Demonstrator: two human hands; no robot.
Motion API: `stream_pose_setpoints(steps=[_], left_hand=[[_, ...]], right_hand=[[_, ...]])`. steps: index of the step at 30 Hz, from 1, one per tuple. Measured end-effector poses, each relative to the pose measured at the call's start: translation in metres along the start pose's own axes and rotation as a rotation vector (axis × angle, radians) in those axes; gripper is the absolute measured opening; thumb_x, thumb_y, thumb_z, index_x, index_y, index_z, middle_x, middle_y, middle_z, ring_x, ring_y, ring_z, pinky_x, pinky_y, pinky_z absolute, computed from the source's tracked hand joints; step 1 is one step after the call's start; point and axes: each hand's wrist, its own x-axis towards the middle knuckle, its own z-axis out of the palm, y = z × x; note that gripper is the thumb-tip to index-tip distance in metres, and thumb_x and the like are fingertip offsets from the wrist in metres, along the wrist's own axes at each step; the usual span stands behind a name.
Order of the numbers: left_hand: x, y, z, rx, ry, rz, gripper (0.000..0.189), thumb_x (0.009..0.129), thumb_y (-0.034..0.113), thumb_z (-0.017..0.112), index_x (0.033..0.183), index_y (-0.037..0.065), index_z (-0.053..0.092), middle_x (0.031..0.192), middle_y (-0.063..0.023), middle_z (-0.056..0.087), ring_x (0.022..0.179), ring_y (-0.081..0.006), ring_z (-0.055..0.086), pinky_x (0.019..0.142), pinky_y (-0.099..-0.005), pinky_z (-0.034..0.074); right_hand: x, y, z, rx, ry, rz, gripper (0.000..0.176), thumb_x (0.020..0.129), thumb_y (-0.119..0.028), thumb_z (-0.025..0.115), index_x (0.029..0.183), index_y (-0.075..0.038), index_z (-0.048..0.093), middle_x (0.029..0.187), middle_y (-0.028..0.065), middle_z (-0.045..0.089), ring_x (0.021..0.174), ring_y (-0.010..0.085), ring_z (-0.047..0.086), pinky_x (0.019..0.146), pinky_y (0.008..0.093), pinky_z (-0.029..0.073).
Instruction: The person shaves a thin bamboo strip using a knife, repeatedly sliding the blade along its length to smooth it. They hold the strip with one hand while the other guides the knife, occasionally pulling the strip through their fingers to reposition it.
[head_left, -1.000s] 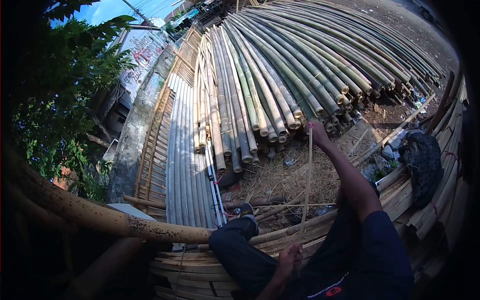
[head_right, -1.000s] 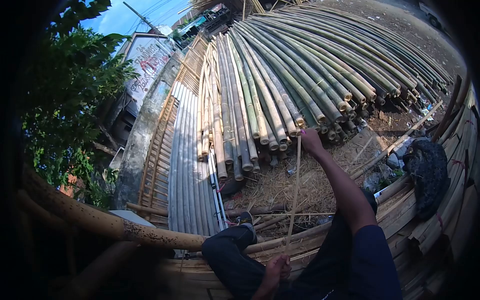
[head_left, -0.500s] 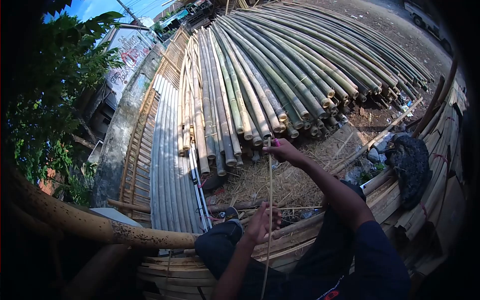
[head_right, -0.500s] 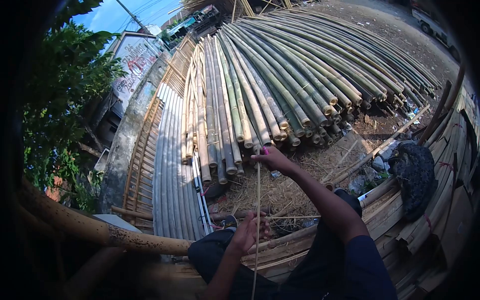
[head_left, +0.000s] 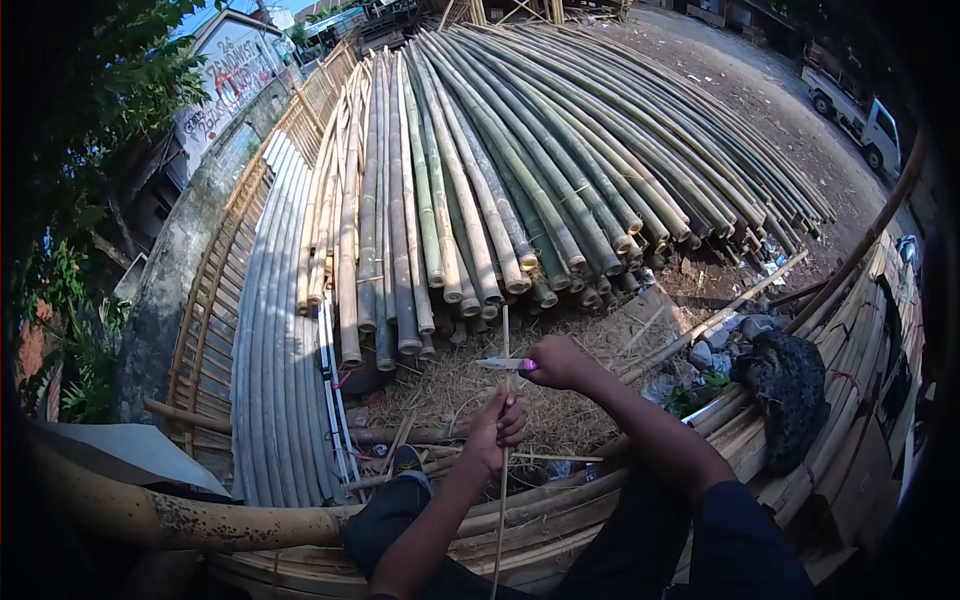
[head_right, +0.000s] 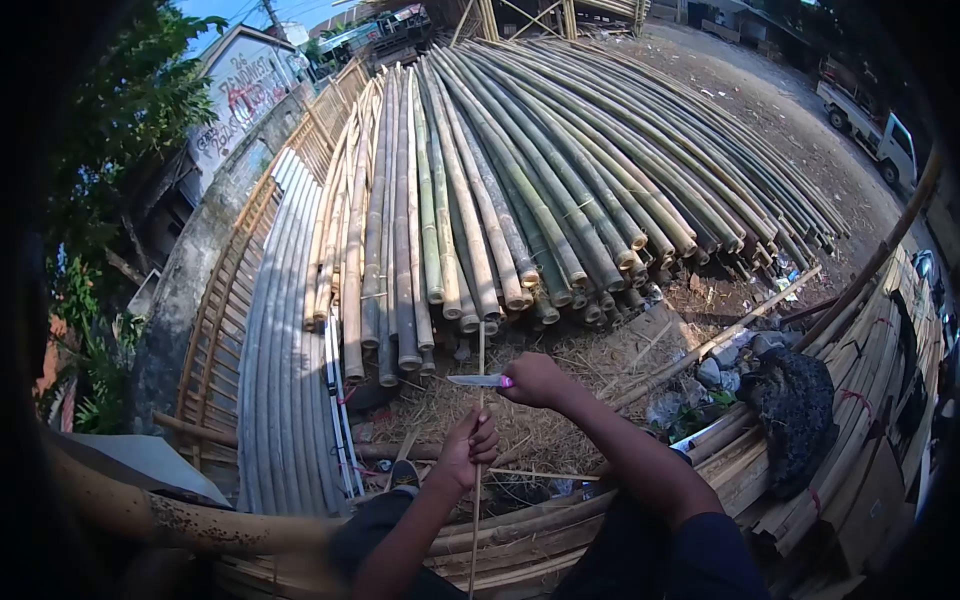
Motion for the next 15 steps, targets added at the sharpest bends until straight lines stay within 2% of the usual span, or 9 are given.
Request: stream_pose_setpoints(steps=[4, 7, 8, 9, 11, 15], left_hand=[[-0.010, -0.007, 0.002, 0.101, 0.097, 0.107, 0.026, 0.098, 0.033, 0.043, 0.084, 0.011, 0.044, 0.052, 0.0056, 0.025, 0.038, -0.0030, 0.020, 0.034, -0.0183, 0.016], [-0.023, -0.022, 0.002, 0.093, 0.167, 0.073, 0.027, 0.098, 0.035, 0.042, 0.084, 0.011, 0.042, 0.052, 0.0054, 0.025, 0.039, -0.0029, 0.021, 0.034, -0.0177, 0.017], [-0.023, -0.024, -0.001, 0.122, 0.170, 0.076, 0.027, 0.098, 0.034, 0.042, 0.085, 0.011, 0.041, 0.052, 0.0053, 0.025, 0.039, -0.0027, 0.021, 0.034, -0.0174, 0.017], [-0.024, -0.025, -0.002, 0.113, 0.173, 0.069, 0.027, 0.098, 0.034, 0.042, 0.085, 0.011, 0.041, 0.052, 0.0053, 0.025, 0.039, -0.0027, 0.021, 0.034, -0.0174, 0.017], [-0.023, -0.020, -0.002, 0.145, 0.137, 0.127, 0.027, 0.098, 0.034, 0.041, 0.085, 0.011, 0.041, 0.052, 0.0055, 0.025, 0.039, -0.0026, 0.020, 0.034, -0.0172, 0.016], [-0.037, -0.019, 0.004, 0.127, 0.147, 0.168, 0.026, 0.099, 0.033, 0.041, 0.085, 0.010, 0.041, 0.053, 0.0059, 0.025, 0.040, -0.0024, 0.019, 0.036, -0.0181, 0.016]], right_hand=[[0.017, -0.007, 0.029, -0.014, 0.056, -0.166, 0.024, 0.071, -0.028, 0.057, 0.061, -0.006, 0.059, 0.059, 0.0166, 0.056, 0.060, 0.0377, 0.058, 0.059, 0.0475, 0.046], [0.018, -0.001, 0.025, 0.033, 0.115, -0.160, 0.023, 0.071, -0.027, 0.057, 0.061, -0.006, 0.060, 0.059, 0.0172, 0.056, 0.059, 0.0378, 0.057, 0.058, 0.0479, 0.046], [0.016, 0.001, 0.018, -0.087, 0.019, -0.110, 0.022, 0.072, -0.025, 0.056, 0.062, -0.006, 0.060, 0.058, 0.0173, 0.055, 0.059, 0.0377, 0.057, 0.057, 0.0479, 0.046], [0.014, 0.000, 0.022, -0.085, 0.009, -0.104, 0.022, 0.072, -0.025, 0.056, 0.062, -0.006, 0.060, 0.058, 0.0173, 0.055, 0.059, 0.0377, 0.057, 0.057, 0.0479, 0.046], [0.016, -0.005, 0.031, -0.036, 0.097, -0.067, 0.021, 0.071, -0.025, 0.056, 0.063, -0.007, 0.060, 0.058, 0.0162, 0.056, 0.059, 0.0374, 0.058, 0.056, 0.0472, 0.045], [0.020, -0.017, 0.038, -0.022, 0.146, -0.095, 0.020, 0.070, -0.025, 0.057, 0.062, -0.007, 0.061, 0.061, 0.0166, 0.058, 0.061, 0.0372, 0.058, 0.057, 0.0476, 0.045]])
